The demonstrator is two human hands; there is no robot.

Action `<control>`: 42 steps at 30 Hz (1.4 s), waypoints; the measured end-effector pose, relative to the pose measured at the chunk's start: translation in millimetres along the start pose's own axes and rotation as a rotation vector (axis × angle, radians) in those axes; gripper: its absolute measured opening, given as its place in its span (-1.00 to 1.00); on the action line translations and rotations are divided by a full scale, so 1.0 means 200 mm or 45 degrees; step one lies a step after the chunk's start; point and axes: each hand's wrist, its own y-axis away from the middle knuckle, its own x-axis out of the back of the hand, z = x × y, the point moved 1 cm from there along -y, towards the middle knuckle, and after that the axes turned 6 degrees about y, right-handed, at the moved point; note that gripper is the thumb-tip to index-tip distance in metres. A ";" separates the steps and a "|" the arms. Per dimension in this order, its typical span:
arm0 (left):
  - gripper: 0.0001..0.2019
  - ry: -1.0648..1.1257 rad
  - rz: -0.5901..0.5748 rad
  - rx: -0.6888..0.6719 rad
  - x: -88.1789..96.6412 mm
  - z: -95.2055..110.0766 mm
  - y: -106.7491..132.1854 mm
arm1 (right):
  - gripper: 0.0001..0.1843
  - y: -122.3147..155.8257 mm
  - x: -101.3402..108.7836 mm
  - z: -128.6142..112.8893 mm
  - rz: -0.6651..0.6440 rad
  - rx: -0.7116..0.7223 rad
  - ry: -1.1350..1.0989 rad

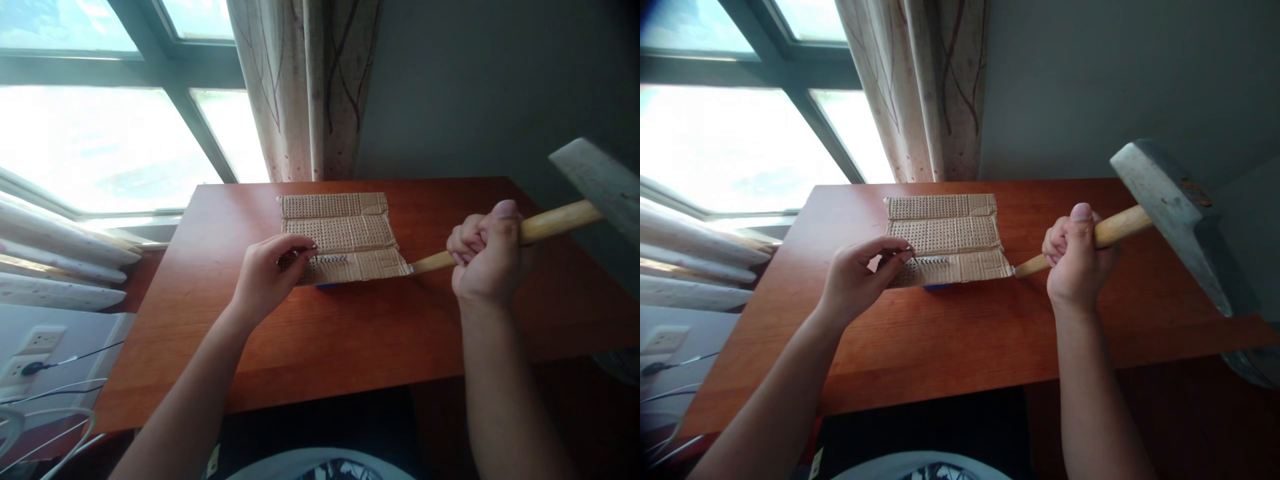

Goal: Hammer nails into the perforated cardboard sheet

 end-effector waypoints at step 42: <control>-0.90 -0.073 -0.031 -0.082 -0.04 -0.04 0.03 | -0.39 -0.01 -0.03 0.00 -0.163 -0.018 0.116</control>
